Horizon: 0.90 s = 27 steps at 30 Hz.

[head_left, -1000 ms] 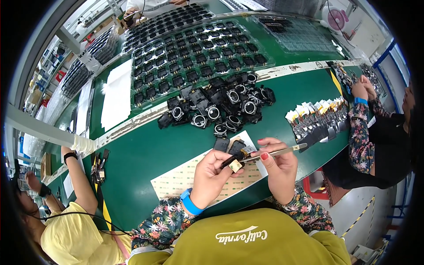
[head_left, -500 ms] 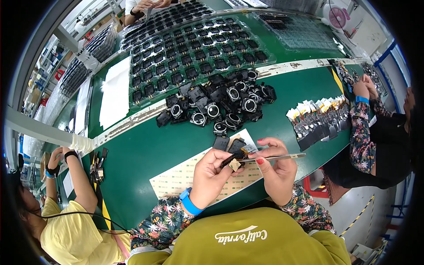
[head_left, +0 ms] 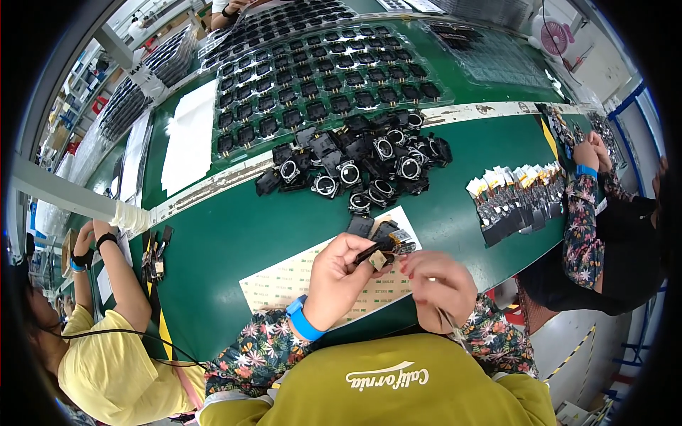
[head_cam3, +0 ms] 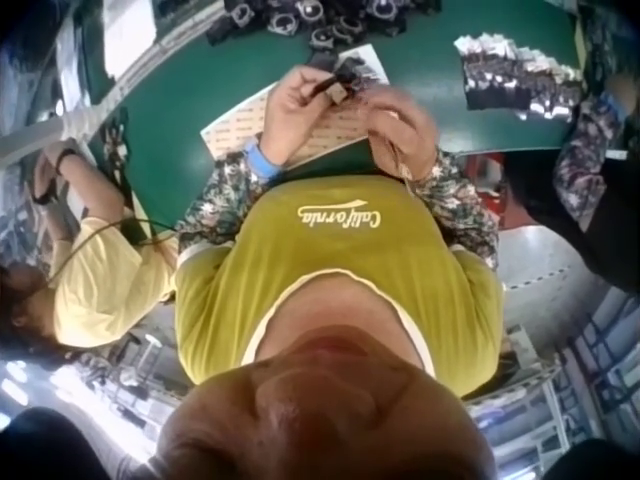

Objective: The person cleans and assembles small black plastic electronic components at a workbench using fine-tipped tweezers.

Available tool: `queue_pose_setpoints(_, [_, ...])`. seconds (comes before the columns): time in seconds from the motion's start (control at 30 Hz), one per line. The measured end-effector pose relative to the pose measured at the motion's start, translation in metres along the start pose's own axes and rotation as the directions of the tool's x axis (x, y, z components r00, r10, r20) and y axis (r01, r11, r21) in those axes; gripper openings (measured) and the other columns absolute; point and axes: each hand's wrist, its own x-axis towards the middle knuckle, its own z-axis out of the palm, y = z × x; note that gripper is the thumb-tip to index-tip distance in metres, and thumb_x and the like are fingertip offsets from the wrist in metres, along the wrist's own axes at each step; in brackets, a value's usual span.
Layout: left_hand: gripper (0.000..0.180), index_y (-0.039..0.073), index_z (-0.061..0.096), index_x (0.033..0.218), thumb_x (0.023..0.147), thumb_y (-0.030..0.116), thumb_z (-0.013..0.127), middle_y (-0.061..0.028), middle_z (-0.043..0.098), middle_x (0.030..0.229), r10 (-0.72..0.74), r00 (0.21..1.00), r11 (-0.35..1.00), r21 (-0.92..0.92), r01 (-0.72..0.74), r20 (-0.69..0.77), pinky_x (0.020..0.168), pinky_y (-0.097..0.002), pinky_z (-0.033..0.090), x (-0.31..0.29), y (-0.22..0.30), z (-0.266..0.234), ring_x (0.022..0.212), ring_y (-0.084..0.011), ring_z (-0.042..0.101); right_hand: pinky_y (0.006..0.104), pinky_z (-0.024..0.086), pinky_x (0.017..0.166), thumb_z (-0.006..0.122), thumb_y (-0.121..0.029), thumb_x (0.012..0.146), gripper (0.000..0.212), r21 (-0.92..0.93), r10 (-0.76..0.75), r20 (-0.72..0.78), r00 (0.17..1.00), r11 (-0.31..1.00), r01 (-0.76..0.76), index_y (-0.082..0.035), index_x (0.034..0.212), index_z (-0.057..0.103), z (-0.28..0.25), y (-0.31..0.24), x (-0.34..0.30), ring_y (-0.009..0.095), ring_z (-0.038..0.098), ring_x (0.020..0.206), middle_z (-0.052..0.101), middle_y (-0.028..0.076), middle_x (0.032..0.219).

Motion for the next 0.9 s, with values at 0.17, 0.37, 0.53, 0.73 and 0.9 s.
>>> queue_pose_setpoints(0.17, [0.023, -0.002, 0.049, 0.102, 0.084, -0.014, 0.045, -0.0081, 0.062, 0.101, 0.010, 1.000, 0.996, -0.092, -0.011, -0.014, 0.074, -0.0202, 0.050, -0.001, -0.001, 0.003, 0.090, -0.0085, 0.059, 0.0336, 0.047, 0.059, 0.070, -0.001, 0.067, 0.027, -0.097, 0.331, -0.027, 0.943, 0.938, -0.332, -0.002, 0.092, 0.059, 0.010, 0.001, 0.014, 0.024, 0.057, 0.069, 0.052, 0.010, 0.080])
queue_pose_setpoints(0.37, [0.022, -0.001, 0.049, 0.102, 0.084, -0.012, 0.047, -0.0067, 0.062, 0.099, -0.056, 0.998, 0.996, -0.073, 0.053, -0.034, 0.075, -0.0196, 0.050, 0.000, -0.003, 0.003, 0.087, -0.0063, 0.058, 0.0317, 0.046, 0.058, 0.071, -0.003, 0.067, 0.025, -0.138, 0.452, -0.006, 0.892, 0.883, -0.448, -0.001, 0.089, 0.059, 0.016, 0.011, 0.011, 0.025, 0.057, 0.068, 0.051, 0.011, 0.080])
queue_pose_setpoints(0.53, [0.021, -0.001, 0.049, 0.102, 0.084, -0.012, 0.048, -0.0059, 0.062, 0.099, -0.050, 0.999, 0.997, -0.055, 0.051, 0.019, 0.075, -0.0200, 0.051, 0.000, 0.008, 0.002, 0.088, -0.0061, 0.058, 0.0319, 0.046, 0.058, 0.071, -0.003, 0.067, 0.026, -0.145, 0.423, -0.003, 0.906, 0.896, -0.419, -0.001, 0.089, 0.058, 0.017, 0.013, 0.010, 0.025, 0.057, 0.069, 0.052, 0.011, 0.080])
queue_pose_setpoints(0.73, [0.025, -0.001, 0.051, 0.104, 0.083, -0.014, 0.049, -0.0063, 0.061, 0.101, -0.043, 0.999, 0.999, 0.006, 0.042, 0.027, 0.079, -0.0230, 0.051, -0.001, 0.016, -0.005, 0.093, -0.0089, 0.058, 0.0321, 0.046, 0.058, 0.068, 0.000, 0.068, 0.020, -0.105, 0.390, -0.077, 0.918, 0.912, -0.396, 0.000, 0.086, 0.058, 0.026, 0.009, 0.012, 0.024, 0.058, 0.070, 0.052, 0.011, 0.081])
queue_pose_setpoints(0.9, [0.026, -0.002, 0.054, 0.107, 0.083, -0.013, 0.051, -0.0050, 0.061, 0.099, 0.191, 0.955, 0.974, 0.163, -0.157, -0.226, 0.079, -0.0228, 0.050, -0.003, 0.049, -0.043, 0.089, -0.0095, 0.059, 0.0311, 0.048, 0.061, 0.065, 0.002, 0.068, 0.026, -0.035, 0.352, 0.032, 0.936, 0.936, -0.351, -0.002, 0.093, 0.061, 0.009, -0.002, -0.001, 0.022, 0.059, 0.073, 0.053, 0.012, 0.086])
